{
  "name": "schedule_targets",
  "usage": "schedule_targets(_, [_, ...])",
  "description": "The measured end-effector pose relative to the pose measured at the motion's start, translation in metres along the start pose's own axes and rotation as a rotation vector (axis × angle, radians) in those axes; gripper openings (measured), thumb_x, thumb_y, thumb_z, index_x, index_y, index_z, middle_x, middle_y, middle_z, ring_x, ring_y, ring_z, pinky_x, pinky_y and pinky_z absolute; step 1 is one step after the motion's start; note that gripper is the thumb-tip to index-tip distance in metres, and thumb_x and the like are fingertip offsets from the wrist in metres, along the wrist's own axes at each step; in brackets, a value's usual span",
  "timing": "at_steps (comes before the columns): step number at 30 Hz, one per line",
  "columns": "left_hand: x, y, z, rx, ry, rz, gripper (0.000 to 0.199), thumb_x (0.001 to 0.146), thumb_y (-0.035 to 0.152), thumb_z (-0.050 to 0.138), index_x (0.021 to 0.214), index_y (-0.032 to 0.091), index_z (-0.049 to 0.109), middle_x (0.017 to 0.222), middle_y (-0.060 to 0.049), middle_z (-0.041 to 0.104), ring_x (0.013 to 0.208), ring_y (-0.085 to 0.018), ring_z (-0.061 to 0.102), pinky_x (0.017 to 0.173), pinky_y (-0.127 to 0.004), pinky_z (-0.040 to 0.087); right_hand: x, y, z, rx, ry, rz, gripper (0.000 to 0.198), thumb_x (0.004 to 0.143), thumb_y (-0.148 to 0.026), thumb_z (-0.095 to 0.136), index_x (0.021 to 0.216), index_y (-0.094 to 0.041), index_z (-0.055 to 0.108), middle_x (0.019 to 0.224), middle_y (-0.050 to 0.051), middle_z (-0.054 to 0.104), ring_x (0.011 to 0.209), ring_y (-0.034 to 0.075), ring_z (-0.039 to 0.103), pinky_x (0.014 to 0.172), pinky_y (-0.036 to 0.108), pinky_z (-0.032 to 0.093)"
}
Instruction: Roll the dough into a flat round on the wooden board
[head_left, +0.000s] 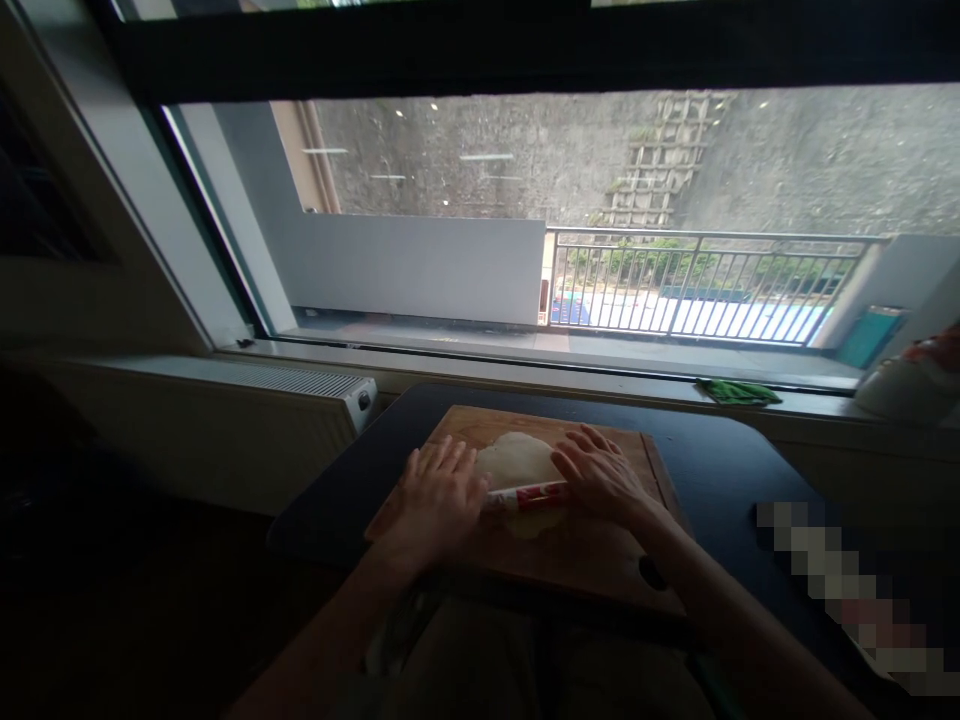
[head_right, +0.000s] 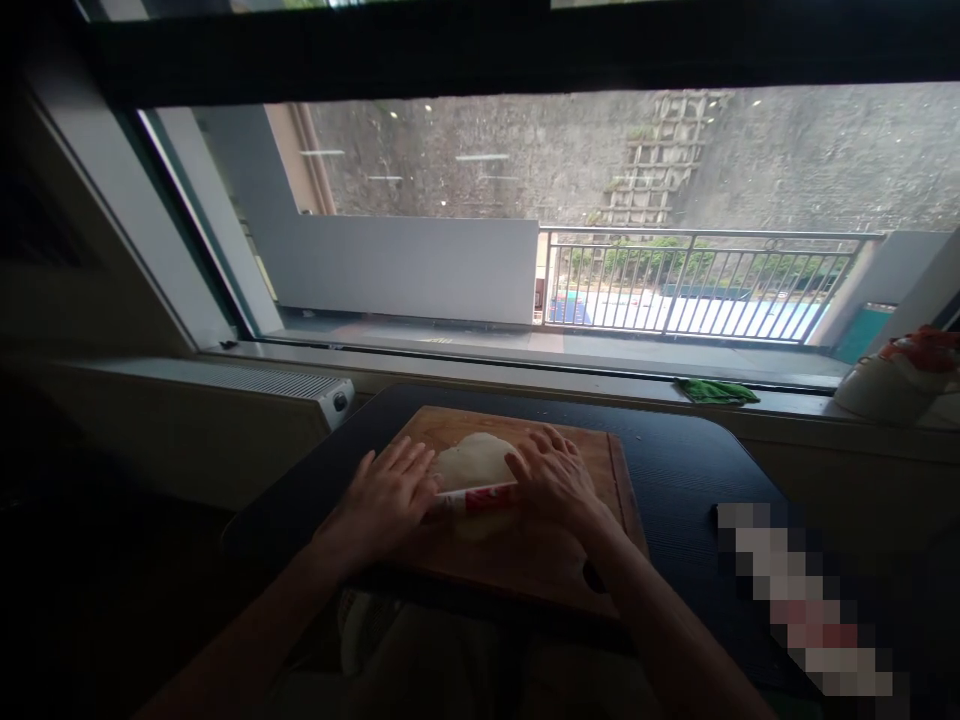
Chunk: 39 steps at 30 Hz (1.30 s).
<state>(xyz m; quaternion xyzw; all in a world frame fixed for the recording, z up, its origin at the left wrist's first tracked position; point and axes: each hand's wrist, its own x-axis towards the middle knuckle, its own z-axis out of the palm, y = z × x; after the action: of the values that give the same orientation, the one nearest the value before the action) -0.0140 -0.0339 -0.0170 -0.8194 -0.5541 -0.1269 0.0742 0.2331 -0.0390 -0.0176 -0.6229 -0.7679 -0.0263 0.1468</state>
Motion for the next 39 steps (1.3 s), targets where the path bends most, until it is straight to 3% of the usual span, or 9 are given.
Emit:
schedule_targets(4, [-0.039, 0.020, -0.008, 0.017, 0.092, 0.075, 0.047, 0.092, 0.040, 0.031, 0.125, 0.015, 0.053, 0.133, -0.010, 0.050, 0.131, -0.027, 0.032, 0.108, -0.053, 0.014, -0.041, 0.000, -0.006, 0.001, -0.007, -0.074, 0.047, 0.094, -0.047, 0.020, 0.122, -0.027, 0.052, 0.133, 0.002, 0.048, 0.135, 0.022, 0.017, 0.106, 0.042, 0.020])
schedule_targets(7, [-0.050, 0.023, -0.005, 0.013, 0.103, 0.085, 0.047, 0.092, 0.040, 0.033, 0.127, 0.014, 0.051, 0.134, -0.010, 0.048, 0.131, -0.027, 0.033, 0.107, -0.054, 0.015, -0.041, -0.002, -0.007, -0.013, -0.003, -0.086, 0.046, 0.095, -0.046, 0.020, 0.120, -0.026, 0.053, 0.132, 0.002, 0.049, 0.135, 0.022, 0.018, 0.106, 0.043, 0.018])
schedule_targets(12, [-0.022, 0.006, 0.002, 0.012, 0.075, -0.007, 0.046, 0.093, 0.040, 0.029, 0.125, 0.017, 0.053, 0.132, -0.009, 0.051, 0.132, -0.027, 0.030, 0.106, -0.054, 0.020, 0.020, -0.009, -0.003, -0.050, 0.072, -0.056, 0.043, 0.095, -0.045, 0.023, 0.108, -0.026, 0.060, 0.126, 0.005, 0.053, 0.133, 0.026, 0.024, 0.104, 0.049, 0.021])
schedule_targets(15, [0.000, -0.002, 0.003, 0.003, 0.017, -0.085, 0.045, 0.093, 0.038, 0.029, 0.125, 0.017, 0.053, 0.133, -0.009, 0.049, 0.132, -0.028, 0.030, 0.103, -0.056, 0.024, 0.059, -0.012, 0.001, -0.044, 0.096, -0.058, 0.033, 0.092, -0.041, 0.042, 0.113, -0.021, 0.056, 0.123, 0.007, 0.052, 0.119, 0.025, 0.043, 0.095, 0.048, 0.036])
schedule_targets(18, [0.002, 0.000, 0.001, 0.002, -0.020, -0.094, 0.045, 0.093, 0.037, 0.029, 0.127, 0.017, 0.051, 0.135, -0.009, 0.048, 0.132, -0.028, 0.030, 0.103, -0.056, 0.024, 0.073, -0.012, 0.004, -0.036, 0.109, -0.053, 0.038, 0.086, -0.037, 0.055, 0.119, -0.017, 0.051, 0.122, 0.008, 0.052, 0.103, 0.021, 0.054, 0.087, 0.045, 0.045])
schedule_targets(24, [-0.040, 0.033, -0.004, 0.048, 0.097, 0.045, 0.046, 0.091, 0.038, 0.033, 0.125, 0.013, 0.054, 0.133, -0.010, 0.049, 0.132, -0.030, 0.029, 0.106, -0.057, 0.018, 0.017, -0.002, -0.001, -0.010, 0.027, -0.058, 0.044, 0.095, -0.047, 0.023, 0.115, -0.027, 0.057, 0.135, 0.003, 0.045, 0.133, 0.024, 0.022, 0.105, 0.044, 0.023])
schedule_targets(30, [-0.071, 0.048, 0.008, 0.119, 0.229, 0.189, 0.044, 0.088, 0.021, 0.037, 0.129, 0.013, 0.049, 0.135, -0.011, 0.047, 0.129, -0.027, 0.035, 0.107, -0.053, 0.016, -0.030, 0.009, -0.011, 0.003, -0.047, -0.062, 0.047, 0.094, -0.047, 0.020, 0.121, -0.026, 0.053, 0.137, 0.002, 0.044, 0.135, 0.022, 0.019, 0.104, 0.042, 0.021])
schedule_targets(33, [-0.072, 0.040, 0.008, 0.143, 0.245, 0.229, 0.043, 0.088, 0.023, 0.038, 0.129, 0.014, 0.050, 0.133, -0.011, 0.049, 0.129, -0.029, 0.036, 0.106, -0.055, 0.017, -0.008, 0.004, -0.008, 0.005, -0.030, -0.051, 0.049, 0.094, -0.046, 0.017, 0.114, -0.026, 0.057, 0.135, 0.002, 0.046, 0.135, 0.023, 0.016, 0.106, 0.044, 0.016])
schedule_targets(39, [-0.075, 0.019, 0.006, 0.083, 0.271, 0.210, 0.038, 0.088, 0.033, 0.043, 0.119, 0.017, 0.058, 0.118, -0.010, 0.061, 0.120, -0.032, 0.044, 0.102, -0.060, 0.019, 0.081, -0.025, 0.011, 0.024, -0.050, -0.036, 0.049, 0.093, -0.050, 0.020, 0.108, -0.029, 0.061, 0.126, 0.001, 0.055, 0.134, 0.023, 0.019, 0.104, 0.045, 0.014])
